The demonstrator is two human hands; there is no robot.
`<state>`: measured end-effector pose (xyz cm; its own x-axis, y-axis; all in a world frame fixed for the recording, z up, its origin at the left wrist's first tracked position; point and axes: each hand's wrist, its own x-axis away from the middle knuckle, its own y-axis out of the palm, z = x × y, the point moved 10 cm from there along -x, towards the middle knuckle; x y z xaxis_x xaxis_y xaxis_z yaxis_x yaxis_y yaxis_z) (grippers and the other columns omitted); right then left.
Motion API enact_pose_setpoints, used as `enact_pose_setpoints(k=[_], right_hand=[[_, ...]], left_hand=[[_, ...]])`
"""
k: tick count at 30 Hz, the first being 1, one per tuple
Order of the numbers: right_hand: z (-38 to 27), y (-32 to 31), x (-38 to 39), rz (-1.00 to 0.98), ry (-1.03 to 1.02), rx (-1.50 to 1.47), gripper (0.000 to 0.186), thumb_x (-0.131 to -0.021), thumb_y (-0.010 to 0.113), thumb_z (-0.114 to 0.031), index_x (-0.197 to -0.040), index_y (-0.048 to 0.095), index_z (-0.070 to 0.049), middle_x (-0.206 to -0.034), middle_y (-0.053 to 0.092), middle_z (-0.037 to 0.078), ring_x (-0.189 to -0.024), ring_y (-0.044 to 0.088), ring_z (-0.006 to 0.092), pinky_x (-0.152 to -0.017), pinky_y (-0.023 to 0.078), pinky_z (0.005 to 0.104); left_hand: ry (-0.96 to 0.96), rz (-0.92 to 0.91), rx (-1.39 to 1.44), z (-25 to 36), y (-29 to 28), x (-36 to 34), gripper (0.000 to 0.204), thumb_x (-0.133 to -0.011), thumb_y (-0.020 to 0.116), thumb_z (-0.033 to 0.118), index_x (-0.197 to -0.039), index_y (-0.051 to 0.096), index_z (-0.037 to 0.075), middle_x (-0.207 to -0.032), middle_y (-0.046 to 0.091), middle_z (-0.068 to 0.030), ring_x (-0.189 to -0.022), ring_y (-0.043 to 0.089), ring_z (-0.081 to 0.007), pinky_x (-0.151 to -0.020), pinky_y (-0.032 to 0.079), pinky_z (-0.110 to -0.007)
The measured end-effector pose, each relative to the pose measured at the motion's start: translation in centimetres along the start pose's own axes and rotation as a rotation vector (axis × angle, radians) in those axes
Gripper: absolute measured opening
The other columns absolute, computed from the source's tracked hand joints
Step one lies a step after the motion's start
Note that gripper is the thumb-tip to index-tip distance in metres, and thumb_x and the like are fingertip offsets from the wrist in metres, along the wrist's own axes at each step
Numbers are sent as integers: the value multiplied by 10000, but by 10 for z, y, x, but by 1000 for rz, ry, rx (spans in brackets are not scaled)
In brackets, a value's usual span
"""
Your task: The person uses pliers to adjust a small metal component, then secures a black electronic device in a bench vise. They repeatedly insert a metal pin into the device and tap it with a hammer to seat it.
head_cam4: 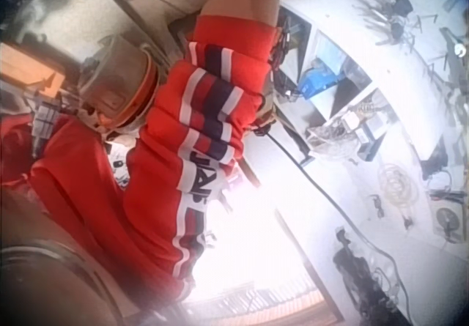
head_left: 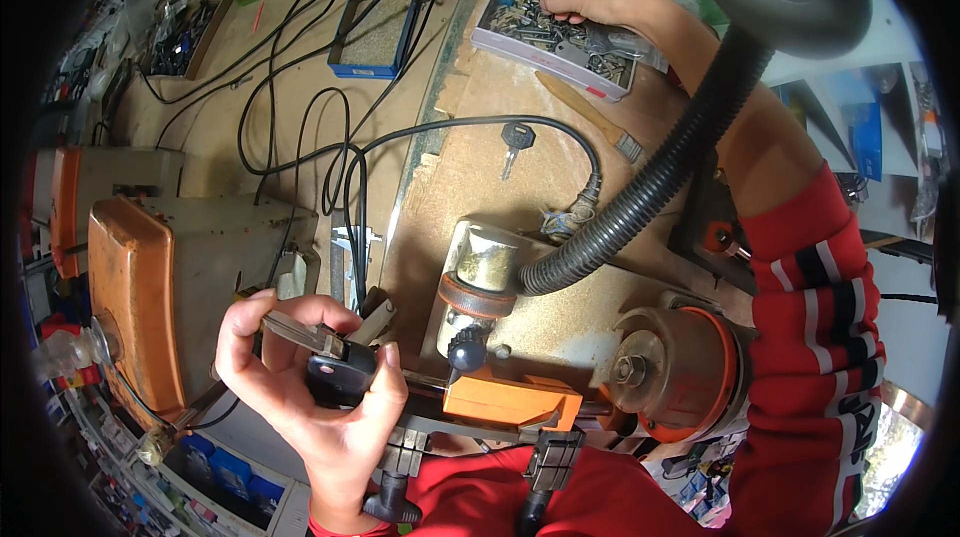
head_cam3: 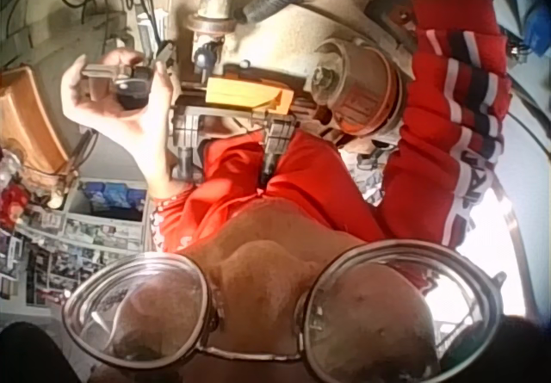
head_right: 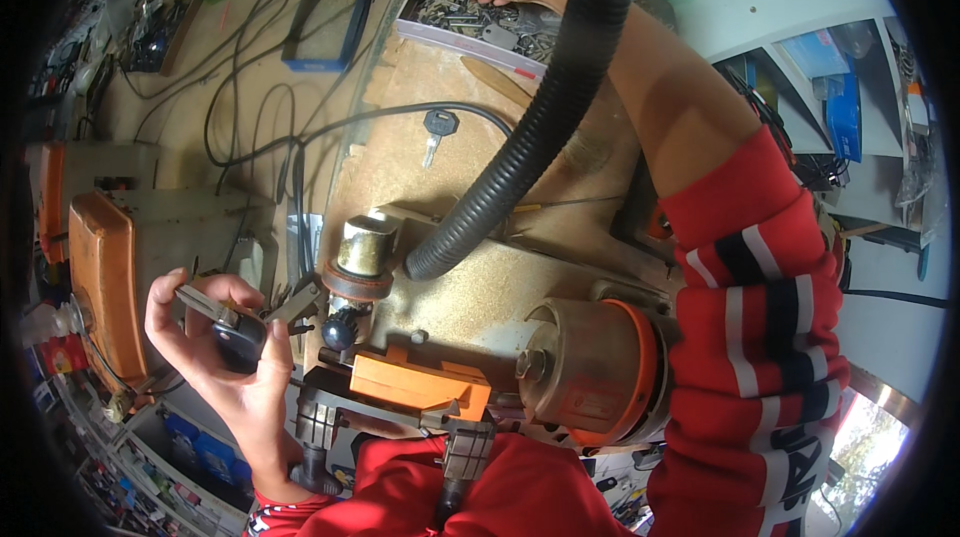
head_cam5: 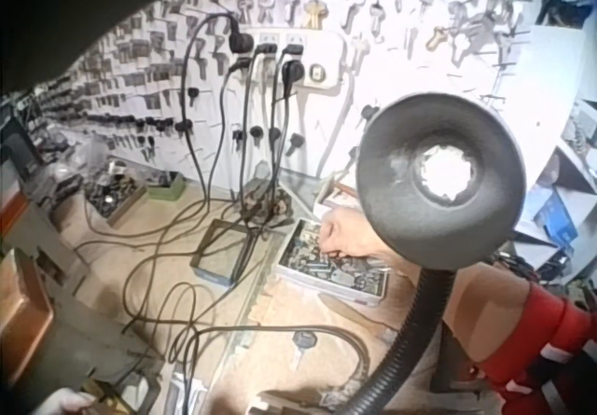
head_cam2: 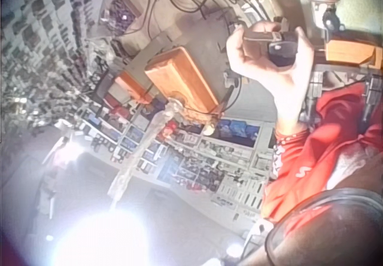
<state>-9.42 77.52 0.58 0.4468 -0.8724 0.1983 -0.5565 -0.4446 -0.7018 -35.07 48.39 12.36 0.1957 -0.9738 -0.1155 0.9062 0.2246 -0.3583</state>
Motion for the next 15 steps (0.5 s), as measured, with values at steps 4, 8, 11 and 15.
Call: enact_pose_setpoints(k=[4, 8, 11, 15], right_hand=[[8, 7, -3, -14, 5, 8, 96, -826, 610, -39, -888, 617, 35, -752, 617, 53, -646, 564, 80, -550, 465, 204], [16, 6, 0, 45, 66, -37, 134, -849, 614, -56, -963, 639, 10, -815, 643, 47, -636, 570, 72, -552, 475, 200], [25, 3, 8, 57, 184, -49, 147, -866, 611, -86, -991, 643, -14, -861, 659, 37, -646, 586, 66, -545, 482, 193], [26, -7, 20, 143, 257, -236, 159, -886, 600, -122, -1014, 635, -36, -877, 667, 24, -674, 604, 62, -538, 497, 189]], left_hand=[[8, -2, 3, 0, 0, 0, 796, -649, 712, -18, -1285, 243, 72, -898, 519, -102, -814, 519, -181, -786, 427, -306], [-9, 10, 11, -1, 0, 0, 797, -649, 715, -18, -1285, 244, 71, -899, 516, -99, -813, 519, -178, -785, 427, -305], [-19, 11, 12, -2, 0, 0, 798, -649, 717, -16, -1286, 244, 70, -899, 513, -97, -812, 516, -175, -783, 425, -302], [-44, 17, 20, -4, 0, 0, 793, -652, 715, -15, -1286, 246, 71, -896, 510, -95, -816, 508, -173, -787, 415, -297]])
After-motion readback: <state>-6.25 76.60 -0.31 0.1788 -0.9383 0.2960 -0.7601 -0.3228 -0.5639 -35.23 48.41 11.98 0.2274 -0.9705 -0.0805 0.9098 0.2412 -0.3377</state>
